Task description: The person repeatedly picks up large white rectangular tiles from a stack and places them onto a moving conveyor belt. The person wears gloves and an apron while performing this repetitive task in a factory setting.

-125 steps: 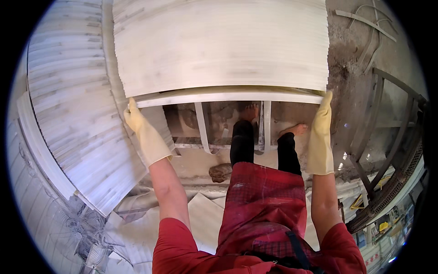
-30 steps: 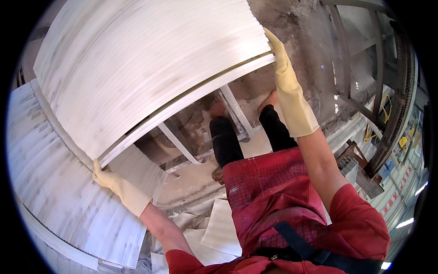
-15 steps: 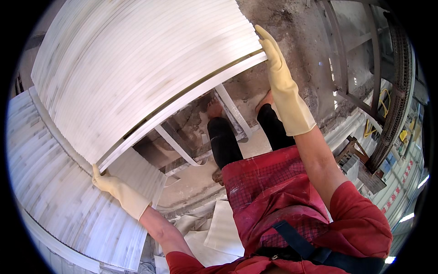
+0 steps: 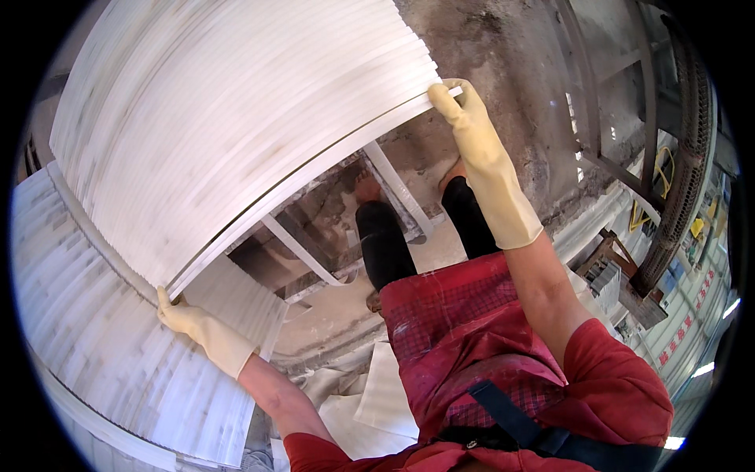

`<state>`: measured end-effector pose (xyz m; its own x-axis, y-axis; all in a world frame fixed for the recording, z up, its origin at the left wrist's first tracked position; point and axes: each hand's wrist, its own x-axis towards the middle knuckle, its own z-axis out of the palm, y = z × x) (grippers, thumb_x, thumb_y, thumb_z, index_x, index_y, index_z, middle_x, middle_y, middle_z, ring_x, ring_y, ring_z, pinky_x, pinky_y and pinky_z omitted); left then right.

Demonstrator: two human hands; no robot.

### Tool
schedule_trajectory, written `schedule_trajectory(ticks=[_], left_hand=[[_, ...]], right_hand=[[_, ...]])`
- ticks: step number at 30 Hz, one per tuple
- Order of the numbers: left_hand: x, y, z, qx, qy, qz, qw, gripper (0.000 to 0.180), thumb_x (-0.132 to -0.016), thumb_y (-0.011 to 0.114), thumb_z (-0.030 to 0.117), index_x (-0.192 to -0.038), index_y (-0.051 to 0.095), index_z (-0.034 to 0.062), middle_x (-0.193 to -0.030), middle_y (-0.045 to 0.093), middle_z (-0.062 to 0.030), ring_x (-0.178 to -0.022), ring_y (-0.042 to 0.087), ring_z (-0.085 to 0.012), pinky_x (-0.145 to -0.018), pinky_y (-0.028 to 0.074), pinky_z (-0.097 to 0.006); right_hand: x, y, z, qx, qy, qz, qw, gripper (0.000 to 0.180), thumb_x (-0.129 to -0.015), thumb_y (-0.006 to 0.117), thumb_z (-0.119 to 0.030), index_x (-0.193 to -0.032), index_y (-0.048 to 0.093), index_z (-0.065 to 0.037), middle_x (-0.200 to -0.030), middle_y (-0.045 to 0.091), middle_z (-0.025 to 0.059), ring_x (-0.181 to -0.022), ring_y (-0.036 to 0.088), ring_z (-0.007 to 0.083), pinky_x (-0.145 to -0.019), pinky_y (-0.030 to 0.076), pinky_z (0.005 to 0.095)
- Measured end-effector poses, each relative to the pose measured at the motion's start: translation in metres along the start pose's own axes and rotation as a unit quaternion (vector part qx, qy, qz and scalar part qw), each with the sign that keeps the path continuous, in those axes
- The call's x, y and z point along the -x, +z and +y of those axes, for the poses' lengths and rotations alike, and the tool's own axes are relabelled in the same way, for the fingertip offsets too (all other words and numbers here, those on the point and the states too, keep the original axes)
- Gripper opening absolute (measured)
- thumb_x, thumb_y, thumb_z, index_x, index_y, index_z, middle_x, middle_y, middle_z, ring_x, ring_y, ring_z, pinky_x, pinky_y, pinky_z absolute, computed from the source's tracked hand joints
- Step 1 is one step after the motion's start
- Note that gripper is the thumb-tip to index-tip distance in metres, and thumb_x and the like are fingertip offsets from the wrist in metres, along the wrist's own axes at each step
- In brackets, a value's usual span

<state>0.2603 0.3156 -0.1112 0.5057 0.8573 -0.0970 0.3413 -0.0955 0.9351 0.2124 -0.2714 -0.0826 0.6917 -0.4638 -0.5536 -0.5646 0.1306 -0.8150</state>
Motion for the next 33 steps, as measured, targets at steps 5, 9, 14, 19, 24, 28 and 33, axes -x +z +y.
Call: schedule_trajectory(ticks=[5,9,14,19,24,28,33], left_hand=[[0.002,0.001,0.002,-0.003,-0.007,-0.009,1.0,0.036,-0.079,0.081,0.008,-0.1,0.055,-0.0038,-0.096,0.064,-0.0168,-0.085,0.063,-0.0267,-0.076,0.053,-0.038],[0.004,0.002,0.0,0.004,0.003,0.004,1.0,0.034,-0.078,0.081,0.01,-0.099,0.057,-0.0025,-0.086,0.064,-0.0139,-0.072,0.059,-0.0237,-0.065,0.047,-0.036],[0.004,0.0,0.0,-0.012,-0.019,-0.002,1.0,0.037,-0.079,0.082,0.01,-0.099,0.054,-0.0032,-0.101,0.061,-0.0168,-0.092,0.062,-0.0268,-0.081,0.053,-0.037],[0.002,-0.002,-0.001,-0.024,-0.02,0.005,1.0,0.034,-0.079,0.083,0.011,-0.095,0.055,-0.0013,-0.096,0.062,-0.0147,-0.088,0.062,-0.0249,-0.079,0.053,-0.036],[-0.004,-0.003,-0.004,-0.019,-0.019,-0.003,1.0,0.033,-0.079,0.082,0.012,-0.094,0.055,-0.0011,-0.094,0.063,-0.0143,-0.087,0.063,-0.0246,-0.078,0.053,-0.037],[-0.003,-0.003,-0.005,-0.015,-0.006,-0.005,1.0,0.04,-0.077,0.084,0.017,-0.1,0.057,-0.0024,-0.085,0.063,-0.0127,-0.073,0.058,-0.0225,-0.066,0.047,-0.036],[0.004,-0.001,0.005,-0.046,-0.02,-0.011,0.999,0.041,-0.078,0.083,0.015,-0.1,0.057,-0.0054,-0.092,0.063,-0.0157,-0.08,0.06,-0.0254,-0.072,0.051,-0.038]], right_hand=[[-0.003,0.001,0.005,-0.003,-0.006,0.005,1.0,0.06,-0.088,0.071,-0.047,-0.118,0.057,0.003,-0.111,0.061,0.0112,-0.107,0.054,0.0178,-0.1,0.038,0.0332],[0.0,0.003,0.008,-0.016,-0.012,0.012,1.0,0.059,-0.09,0.069,-0.045,-0.122,0.056,0.003,-0.114,0.062,0.0133,-0.109,0.055,0.0194,-0.102,0.037,0.0345],[0.001,0.008,0.011,-0.056,-0.015,0.01,0.998,0.058,-0.093,0.066,-0.041,-0.125,0.053,0.005,-0.118,0.062,0.0156,-0.111,0.057,0.0217,-0.102,0.041,0.0363],[0.002,0.009,0.013,-0.044,-0.025,0.021,0.999,0.059,-0.094,0.066,-0.042,-0.126,0.053,0.006,-0.117,0.063,0.0156,-0.11,0.059,0.0219,-0.1,0.043,0.0364],[0.003,0.009,0.014,-0.039,-0.043,0.032,0.998,0.058,-0.093,0.068,-0.042,-0.123,0.055,0.005,-0.114,0.063,0.0143,-0.104,0.059,0.0197,-0.095,0.045,0.0337],[0.003,0.012,0.011,-0.04,-0.045,0.04,0.997,0.054,-0.092,0.069,-0.041,-0.121,0.058,0.004,-0.11,0.064,0.0117,-0.1,0.058,0.0174,-0.091,0.045,0.0312],[0.011,0.012,0.0,-0.033,-0.025,0.057,0.998,0.048,-0.091,0.069,-0.039,-0.116,0.061,0.002,-0.106,0.064,0.0089,-0.096,0.057,0.0156,-0.088,0.044,0.0304]])
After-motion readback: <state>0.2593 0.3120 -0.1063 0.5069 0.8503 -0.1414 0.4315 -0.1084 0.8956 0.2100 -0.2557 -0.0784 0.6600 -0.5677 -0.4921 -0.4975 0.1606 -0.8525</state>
